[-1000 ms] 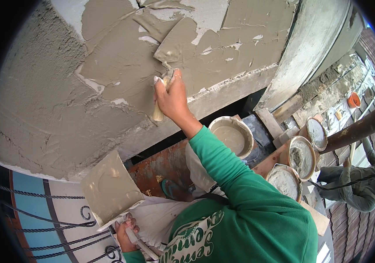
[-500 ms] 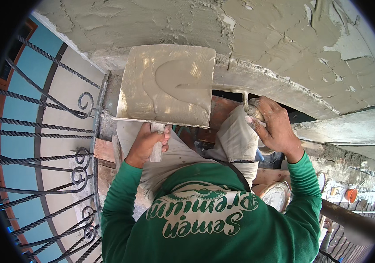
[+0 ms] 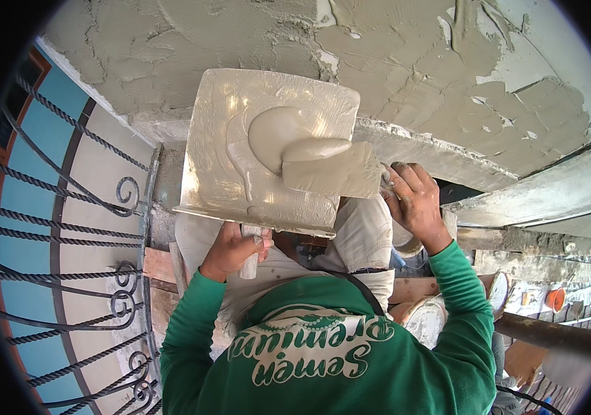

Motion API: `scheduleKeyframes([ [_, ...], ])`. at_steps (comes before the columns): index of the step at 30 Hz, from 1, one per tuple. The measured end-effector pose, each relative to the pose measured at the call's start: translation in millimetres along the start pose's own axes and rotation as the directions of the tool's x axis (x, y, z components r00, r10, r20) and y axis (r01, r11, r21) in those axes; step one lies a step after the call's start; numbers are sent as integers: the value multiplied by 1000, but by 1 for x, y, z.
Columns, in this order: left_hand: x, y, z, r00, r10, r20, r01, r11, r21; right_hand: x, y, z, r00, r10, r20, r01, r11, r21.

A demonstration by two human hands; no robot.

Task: The person scoops plaster from a bucket onto a hawk and uses a trowel to apply and smooth the plaster onto a curved ceiling or wall surface. The person repeatedly transfers material and spreads it across the surface.

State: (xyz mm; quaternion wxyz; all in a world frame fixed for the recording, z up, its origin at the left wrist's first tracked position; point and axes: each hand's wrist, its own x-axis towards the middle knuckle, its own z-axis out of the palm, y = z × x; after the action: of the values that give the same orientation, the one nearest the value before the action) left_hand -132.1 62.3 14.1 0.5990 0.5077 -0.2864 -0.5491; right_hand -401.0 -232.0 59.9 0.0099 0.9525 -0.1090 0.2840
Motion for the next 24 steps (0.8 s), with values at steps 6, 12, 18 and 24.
scheduleKeyframes([
  [6,-2,-3,11,998,67,19,-69,993,99,-14,32,-8,977,32,-210,-56,992,-112],
  [12,19,1,32,995,1,97,-12,994,109,-36,78,-41,943,57,-327,-126,973,-192],
  [18,35,-5,37,990,-70,124,64,996,54,-57,142,-80,861,192,-471,-334,912,-239],
  [24,35,-5,31,996,-58,68,56,998,28,-56,200,-107,832,351,-428,-486,834,-261],
])
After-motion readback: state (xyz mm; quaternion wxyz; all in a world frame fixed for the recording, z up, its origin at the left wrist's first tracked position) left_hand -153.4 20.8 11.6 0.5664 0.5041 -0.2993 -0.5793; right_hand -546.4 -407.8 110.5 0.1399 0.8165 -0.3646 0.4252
